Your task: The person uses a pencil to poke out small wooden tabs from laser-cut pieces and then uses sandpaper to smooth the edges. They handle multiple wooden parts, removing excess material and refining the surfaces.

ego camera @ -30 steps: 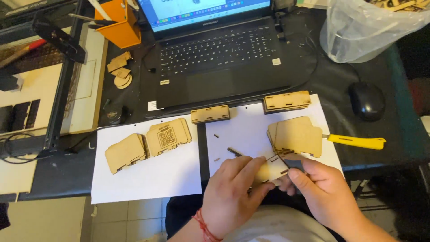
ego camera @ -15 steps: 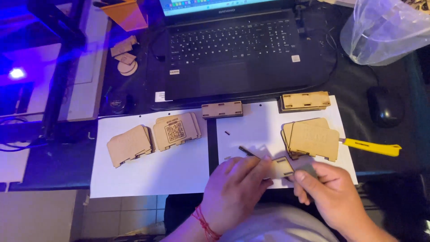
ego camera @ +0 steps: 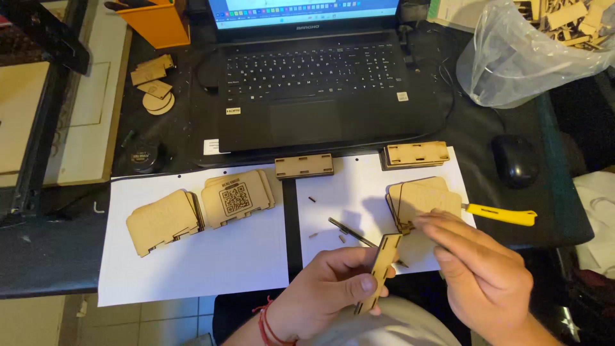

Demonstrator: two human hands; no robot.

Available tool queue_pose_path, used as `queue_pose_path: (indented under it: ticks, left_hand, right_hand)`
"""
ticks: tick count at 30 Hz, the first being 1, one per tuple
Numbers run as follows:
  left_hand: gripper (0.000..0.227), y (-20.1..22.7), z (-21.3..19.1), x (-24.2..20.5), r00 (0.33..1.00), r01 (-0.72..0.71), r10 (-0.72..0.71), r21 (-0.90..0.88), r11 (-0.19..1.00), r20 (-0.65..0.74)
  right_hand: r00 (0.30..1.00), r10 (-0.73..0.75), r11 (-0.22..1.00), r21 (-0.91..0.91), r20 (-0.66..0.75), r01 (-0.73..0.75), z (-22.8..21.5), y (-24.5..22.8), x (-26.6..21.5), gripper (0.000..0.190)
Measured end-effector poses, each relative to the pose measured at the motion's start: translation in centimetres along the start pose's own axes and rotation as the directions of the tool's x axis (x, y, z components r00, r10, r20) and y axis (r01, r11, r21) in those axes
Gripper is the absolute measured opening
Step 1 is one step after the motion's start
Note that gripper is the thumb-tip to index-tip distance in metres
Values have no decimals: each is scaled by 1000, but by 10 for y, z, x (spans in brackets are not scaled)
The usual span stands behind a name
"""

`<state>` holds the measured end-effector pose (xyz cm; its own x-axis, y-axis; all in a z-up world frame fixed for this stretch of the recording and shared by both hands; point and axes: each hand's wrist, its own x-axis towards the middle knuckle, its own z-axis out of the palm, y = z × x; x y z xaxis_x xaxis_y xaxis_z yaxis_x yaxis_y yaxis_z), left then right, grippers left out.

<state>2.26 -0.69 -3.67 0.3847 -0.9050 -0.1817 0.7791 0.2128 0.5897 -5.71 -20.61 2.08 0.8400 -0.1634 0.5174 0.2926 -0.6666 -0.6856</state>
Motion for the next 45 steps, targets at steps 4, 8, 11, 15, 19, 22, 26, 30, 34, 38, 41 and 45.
queue_pose_path:
  ticks: [4,8,11,15,19,22,26,30,34,38,41,45]
  left_hand:
    - [47,0,5,-2,999,27,-27,6,1000,30]
    - [48,-6,6,-3,999,18,-17,-22,1000,44]
    - [42,-3,12,-4,998,-27,25,30,999,56]
    - [47,-2,16,-7,1000,-21,20,172,985,7]
    - [50,-7,21,-7,1000,3,0,110,994,-30]
    - [52,-7,24,-9,997,54,-46,124,991,-67]
    - [52,-18,15,-6,999,49,-48,-57,997,17]
    - [61,-21,17,-8,998,-6,19,-216,976,58]
    - [51,-18,12,-9,992,-45,66,-188,981,107]
    - [61,-20,11,-12,981,-49,92,-243,969,170]
    - [60,-17,12,-8,967,-46,98,-220,974,234]
    - [43,49,33,-3,855,-432,444,841,324,268]
  right_hand:
    - [985,-174,983,-62,-17,172,-6,12,-5,14]
    - [871,-432,864,-169,232,474,-7,6,-1,21]
    - [758,-494,755,-222,426,617,-9,21,8,27]
    - [816,-470,795,-241,335,557,-29,21,48,28]
    - [663,-118,733,-386,739,560,-22,20,35,18]
    - [642,-530,756,-34,553,654,-28,21,40,31]
    - [842,-418,873,-106,341,477,-36,8,45,30]
    - [860,-394,894,-85,324,441,-18,-5,27,24]
    - [882,-340,918,-87,326,386,-32,18,16,27]
    - [966,-182,972,-115,181,205,-40,15,-7,25]
    - [989,-138,981,-130,43,143,-44,8,-14,18]
    - [999,-37,992,-122,-30,33,-59,15,-30,14]
